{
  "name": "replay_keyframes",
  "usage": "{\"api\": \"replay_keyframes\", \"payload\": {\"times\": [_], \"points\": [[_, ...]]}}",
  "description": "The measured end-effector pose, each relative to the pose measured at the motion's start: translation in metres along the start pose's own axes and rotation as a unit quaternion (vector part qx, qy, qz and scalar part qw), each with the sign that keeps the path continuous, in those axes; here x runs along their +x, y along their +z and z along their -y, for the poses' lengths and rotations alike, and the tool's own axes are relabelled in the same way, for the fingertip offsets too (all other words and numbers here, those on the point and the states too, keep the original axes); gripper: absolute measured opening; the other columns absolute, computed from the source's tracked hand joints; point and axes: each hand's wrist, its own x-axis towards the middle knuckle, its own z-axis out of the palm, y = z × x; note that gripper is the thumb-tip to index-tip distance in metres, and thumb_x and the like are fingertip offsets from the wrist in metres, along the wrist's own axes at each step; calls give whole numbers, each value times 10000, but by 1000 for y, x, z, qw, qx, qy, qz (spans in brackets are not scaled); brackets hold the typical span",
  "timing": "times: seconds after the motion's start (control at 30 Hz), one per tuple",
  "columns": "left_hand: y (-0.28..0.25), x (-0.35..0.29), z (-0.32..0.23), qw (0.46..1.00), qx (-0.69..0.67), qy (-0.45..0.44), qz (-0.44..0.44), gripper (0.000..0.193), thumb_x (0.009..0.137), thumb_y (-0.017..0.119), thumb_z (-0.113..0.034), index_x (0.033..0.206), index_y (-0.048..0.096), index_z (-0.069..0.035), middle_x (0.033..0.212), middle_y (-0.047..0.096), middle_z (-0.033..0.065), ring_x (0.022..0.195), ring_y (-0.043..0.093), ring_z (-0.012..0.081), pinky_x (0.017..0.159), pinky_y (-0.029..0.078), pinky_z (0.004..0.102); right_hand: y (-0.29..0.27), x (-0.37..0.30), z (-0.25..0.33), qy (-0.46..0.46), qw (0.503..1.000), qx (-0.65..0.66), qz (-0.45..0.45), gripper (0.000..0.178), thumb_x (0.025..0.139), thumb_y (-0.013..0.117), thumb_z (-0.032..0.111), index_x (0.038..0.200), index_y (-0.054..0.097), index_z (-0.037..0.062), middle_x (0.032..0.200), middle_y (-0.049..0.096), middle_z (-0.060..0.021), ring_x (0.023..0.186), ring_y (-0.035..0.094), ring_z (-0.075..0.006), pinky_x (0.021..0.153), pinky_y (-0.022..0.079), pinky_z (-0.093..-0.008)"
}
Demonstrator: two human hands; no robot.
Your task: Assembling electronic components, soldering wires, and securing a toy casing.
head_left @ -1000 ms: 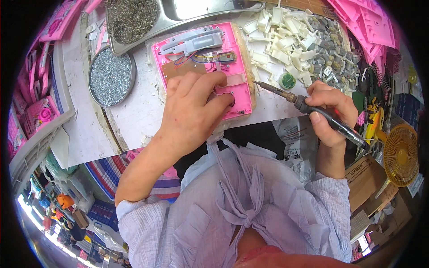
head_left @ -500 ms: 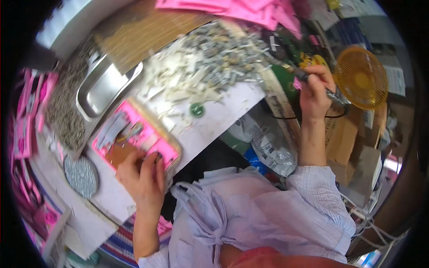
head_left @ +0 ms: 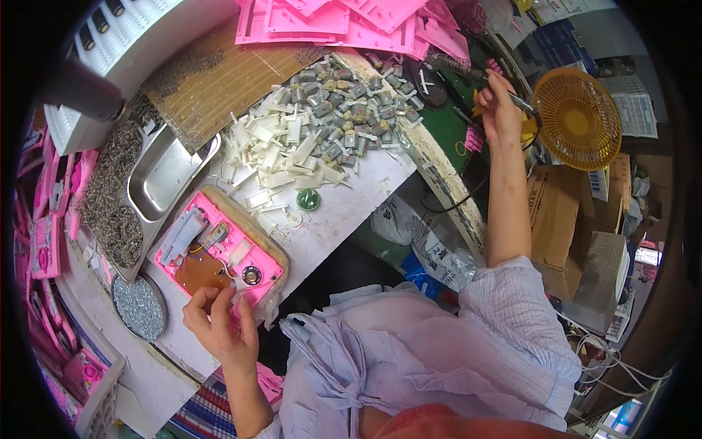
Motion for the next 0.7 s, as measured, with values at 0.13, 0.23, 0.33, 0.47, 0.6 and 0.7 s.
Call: {"api": "replay_keyframes", "payload": {"times": [0.13,0.23,0.33,0.47,0.6,0.7], "points": [[-8,-14,20,999,1,-9,-49,259,797,788,-71,1049,727,-69,1091,607,140,999,565,304,862,432,409,40,-57,-11,132,972,169,-95,367,969,695,183,1294,612,34,843,609,-53,752,537,-152,689,438,-282],[-16,11,31,997,26,10,-71,206,798,805,-82,993,740,-82,1091,632,122,976,577,298,848,437,403,41,-121,-30,196,942,220,160,385,970,675,170,1312,587,16,835,604,-63,814,580,-150,754,477,-282],[-22,36,38,994,40,41,-94,204,741,812,-102,927,732,-121,1058,655,40,867,562,216,791,394,363,94,-181,-46,133,949,5,286,372,942,666,56,1301,593,-6,892,637,-56,829,598,-124,762,487,-275],[-21,51,35,993,46,94,-61,240,733,822,-68,951,737,-118,1044,630,51,895,573,231,808,417,373,207,-210,-52,-140,851,-228,453,132,854,723,41,984,743,34,838,678,-69,770,636,-177,716,506,-309],[-4,60,33,989,68,117,-65,286,723,829,-95,995,765,-150,1025,623,23,886,573,219,811,398,369,262,-214,-70,-276,771,-305,487,127,802,773,155,868,723,59,786,684,-98,773,661,-284,697,531,-373],[2,63,34,989,79,113,-52,257,759,798,-163,1014,766,-145,1066,615,15,942,570,221,864,377,393,280,-220,-65,-285,699,-434,491,182,816,789,198,800,692,45,758,685,-83,745,669,-277,666,530,-386]]}}
